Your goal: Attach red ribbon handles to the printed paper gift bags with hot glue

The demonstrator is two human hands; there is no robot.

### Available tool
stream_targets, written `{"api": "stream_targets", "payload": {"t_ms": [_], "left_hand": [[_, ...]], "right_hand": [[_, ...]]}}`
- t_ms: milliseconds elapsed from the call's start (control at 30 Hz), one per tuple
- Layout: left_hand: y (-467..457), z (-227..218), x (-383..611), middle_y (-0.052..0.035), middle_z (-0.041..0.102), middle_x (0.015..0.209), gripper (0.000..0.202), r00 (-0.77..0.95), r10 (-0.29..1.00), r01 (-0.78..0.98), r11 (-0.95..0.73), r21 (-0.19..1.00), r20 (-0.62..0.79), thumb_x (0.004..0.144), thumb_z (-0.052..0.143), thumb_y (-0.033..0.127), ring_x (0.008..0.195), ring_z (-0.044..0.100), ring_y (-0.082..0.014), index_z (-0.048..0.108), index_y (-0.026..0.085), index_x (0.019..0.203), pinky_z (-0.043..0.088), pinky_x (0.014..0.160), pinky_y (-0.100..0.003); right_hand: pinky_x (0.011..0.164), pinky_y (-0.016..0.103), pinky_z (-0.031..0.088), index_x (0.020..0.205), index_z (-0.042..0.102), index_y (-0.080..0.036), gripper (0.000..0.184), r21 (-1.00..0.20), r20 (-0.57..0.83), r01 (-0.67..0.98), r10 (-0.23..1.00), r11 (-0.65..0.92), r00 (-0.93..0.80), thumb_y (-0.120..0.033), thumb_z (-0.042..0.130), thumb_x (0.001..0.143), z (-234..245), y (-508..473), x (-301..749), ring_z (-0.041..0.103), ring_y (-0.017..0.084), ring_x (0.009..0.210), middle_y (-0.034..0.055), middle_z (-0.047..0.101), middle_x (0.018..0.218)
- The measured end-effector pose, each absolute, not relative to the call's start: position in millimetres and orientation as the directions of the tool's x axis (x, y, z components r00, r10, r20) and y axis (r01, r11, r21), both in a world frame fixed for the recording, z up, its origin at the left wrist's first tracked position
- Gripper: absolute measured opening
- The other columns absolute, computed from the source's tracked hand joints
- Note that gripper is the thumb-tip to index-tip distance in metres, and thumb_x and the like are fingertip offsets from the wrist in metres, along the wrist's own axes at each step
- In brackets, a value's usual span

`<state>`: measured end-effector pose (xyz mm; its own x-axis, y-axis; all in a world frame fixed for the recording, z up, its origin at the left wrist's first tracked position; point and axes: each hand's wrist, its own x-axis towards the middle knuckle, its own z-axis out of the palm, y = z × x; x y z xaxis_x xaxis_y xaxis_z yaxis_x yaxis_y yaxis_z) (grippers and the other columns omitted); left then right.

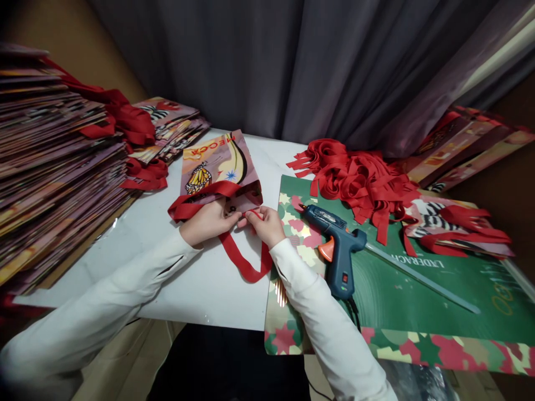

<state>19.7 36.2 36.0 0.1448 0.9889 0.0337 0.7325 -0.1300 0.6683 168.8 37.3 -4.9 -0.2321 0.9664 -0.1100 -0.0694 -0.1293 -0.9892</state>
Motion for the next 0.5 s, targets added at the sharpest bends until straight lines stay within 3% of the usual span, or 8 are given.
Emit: {"api": "stream_targets", "payload": {"t_ms": [267, 500], "left_hand": [[36.3, 36.6, 19.4, 0.0047, 0.045, 0.056, 0.014, 0.175, 0.984, 0.724, -0.152, 0.673, 0.034, 0.08, 0.056, 0.019, 0.053, 0.051, -0.0146, 0.043, 0.021, 0.075, 0.034, 0.051, -0.026], [37.0, 38.5, 18.4, 0.005, 0.043, 0.054, 0.017, 0.156, 0.987, 0.731, -0.142, 0.667, 0.04, 0.082, 0.056, 0.02, 0.049, 0.046, -0.0135, 0.043, 0.021, 0.07, 0.033, 0.051, -0.026]], "right_hand": [[0.039, 0.022, 0.032, 0.072, 0.043, -0.024, 0.023, -0.996, -0.075, -0.036, 0.996, -0.077, -0.049, -0.039, 0.059, 0.072, -11.6, 34.3, 159.9, 0.04, 0.008, 0.036, -0.0031, 0.067, 0.054], [0.038, 0.023, 0.028, 0.076, 0.04, -0.025, 0.027, -0.998, -0.029, -0.062, 0.997, -0.033, -0.071, -0.045, 0.057, 0.074, -15.6, 33.8, 158.6, 0.036, 0.008, 0.035, -0.003, 0.066, 0.056]]}}
